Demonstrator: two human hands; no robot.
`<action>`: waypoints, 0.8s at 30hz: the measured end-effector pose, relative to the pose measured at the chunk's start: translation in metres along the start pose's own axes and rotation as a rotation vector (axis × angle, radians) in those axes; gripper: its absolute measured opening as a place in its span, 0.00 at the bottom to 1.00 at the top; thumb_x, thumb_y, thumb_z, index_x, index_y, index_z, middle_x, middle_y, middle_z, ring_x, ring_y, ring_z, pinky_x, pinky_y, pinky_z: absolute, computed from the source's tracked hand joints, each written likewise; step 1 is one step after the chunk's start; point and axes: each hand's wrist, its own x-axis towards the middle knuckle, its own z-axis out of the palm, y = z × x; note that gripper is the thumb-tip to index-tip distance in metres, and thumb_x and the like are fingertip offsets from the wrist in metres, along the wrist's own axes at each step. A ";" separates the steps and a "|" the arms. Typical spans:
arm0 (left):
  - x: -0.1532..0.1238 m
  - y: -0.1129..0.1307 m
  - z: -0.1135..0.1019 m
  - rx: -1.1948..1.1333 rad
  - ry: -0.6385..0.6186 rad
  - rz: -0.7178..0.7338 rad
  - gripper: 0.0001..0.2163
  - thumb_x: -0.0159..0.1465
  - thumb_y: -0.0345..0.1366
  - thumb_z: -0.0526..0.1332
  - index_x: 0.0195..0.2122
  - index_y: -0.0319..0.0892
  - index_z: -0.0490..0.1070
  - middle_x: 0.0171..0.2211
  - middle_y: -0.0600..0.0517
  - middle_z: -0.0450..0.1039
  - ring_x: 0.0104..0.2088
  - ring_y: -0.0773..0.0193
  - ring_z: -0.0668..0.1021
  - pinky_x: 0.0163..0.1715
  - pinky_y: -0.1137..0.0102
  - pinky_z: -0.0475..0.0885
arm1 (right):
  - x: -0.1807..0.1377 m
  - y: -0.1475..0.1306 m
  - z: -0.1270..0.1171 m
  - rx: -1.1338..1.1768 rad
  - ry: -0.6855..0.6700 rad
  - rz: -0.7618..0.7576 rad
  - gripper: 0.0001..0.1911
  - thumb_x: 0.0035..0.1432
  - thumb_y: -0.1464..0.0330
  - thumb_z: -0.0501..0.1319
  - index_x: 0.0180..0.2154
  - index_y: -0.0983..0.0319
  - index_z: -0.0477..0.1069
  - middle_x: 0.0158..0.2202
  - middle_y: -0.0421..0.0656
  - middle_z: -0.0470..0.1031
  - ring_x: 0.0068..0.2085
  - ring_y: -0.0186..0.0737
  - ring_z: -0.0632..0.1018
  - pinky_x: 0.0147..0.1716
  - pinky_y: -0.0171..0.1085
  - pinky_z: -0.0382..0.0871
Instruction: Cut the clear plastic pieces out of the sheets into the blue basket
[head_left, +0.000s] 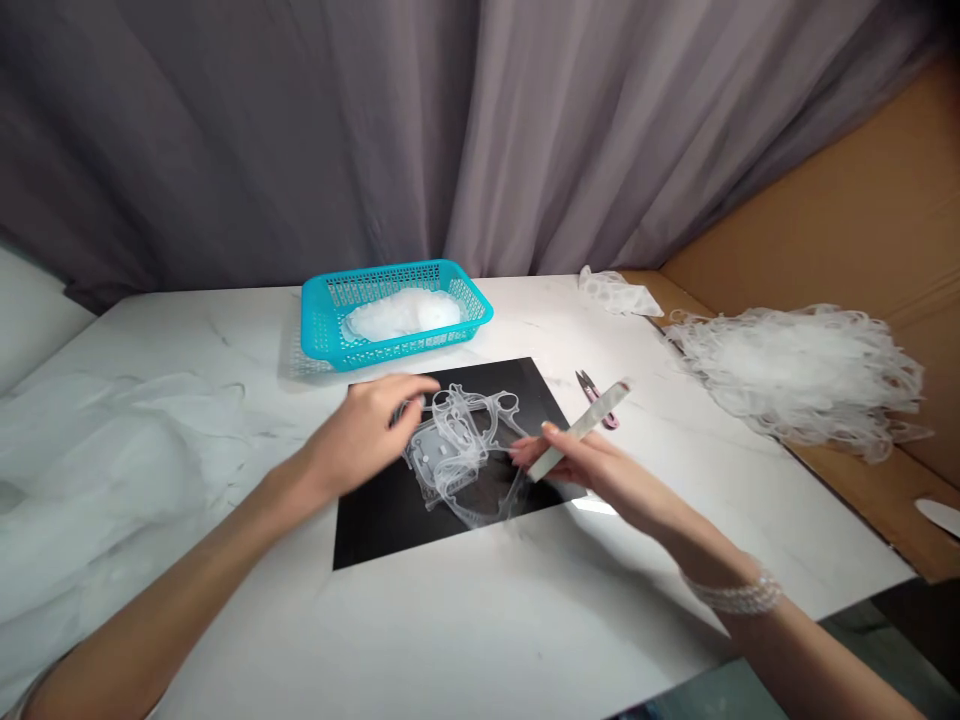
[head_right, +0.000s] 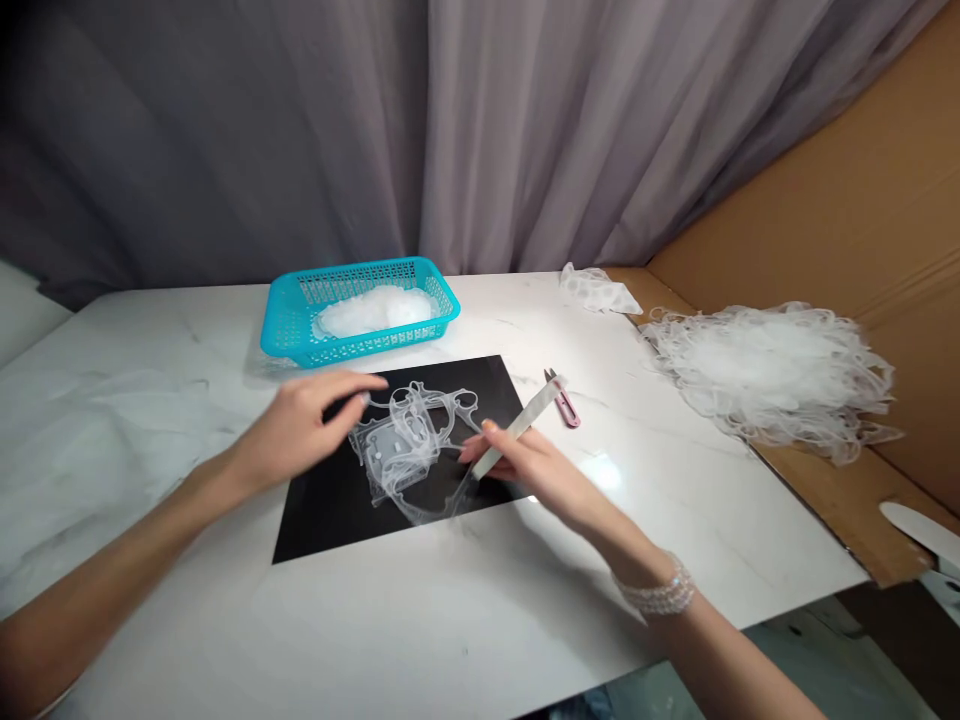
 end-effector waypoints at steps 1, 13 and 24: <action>-0.011 0.003 0.005 0.076 -0.122 0.060 0.15 0.67 0.34 0.54 0.50 0.46 0.76 0.50 0.48 0.78 0.53 0.55 0.77 0.60 0.57 0.67 | 0.004 -0.003 -0.009 -0.056 0.073 -0.030 0.26 0.62 0.48 0.57 0.37 0.63 0.81 0.46 0.50 0.79 0.46 0.46 0.80 0.51 0.46 0.72; -0.077 -0.009 0.049 0.512 -0.257 0.244 0.22 0.69 0.27 0.50 0.64 0.40 0.63 0.67 0.36 0.56 0.66 0.45 0.61 0.61 0.49 0.64 | 0.014 0.003 0.039 0.015 -0.154 -0.105 0.25 0.65 0.50 0.54 0.37 0.62 0.80 0.50 0.49 0.78 0.51 0.46 0.76 0.54 0.46 0.68; -0.096 0.002 0.065 0.428 -0.227 0.109 0.26 0.70 0.41 0.55 0.67 0.42 0.58 0.67 0.32 0.53 0.68 0.38 0.55 0.62 0.44 0.58 | 0.010 -0.010 0.004 -0.255 0.560 -0.422 0.25 0.67 0.51 0.50 0.40 0.60 0.78 0.30 0.44 0.75 0.33 0.41 0.75 0.34 0.41 0.69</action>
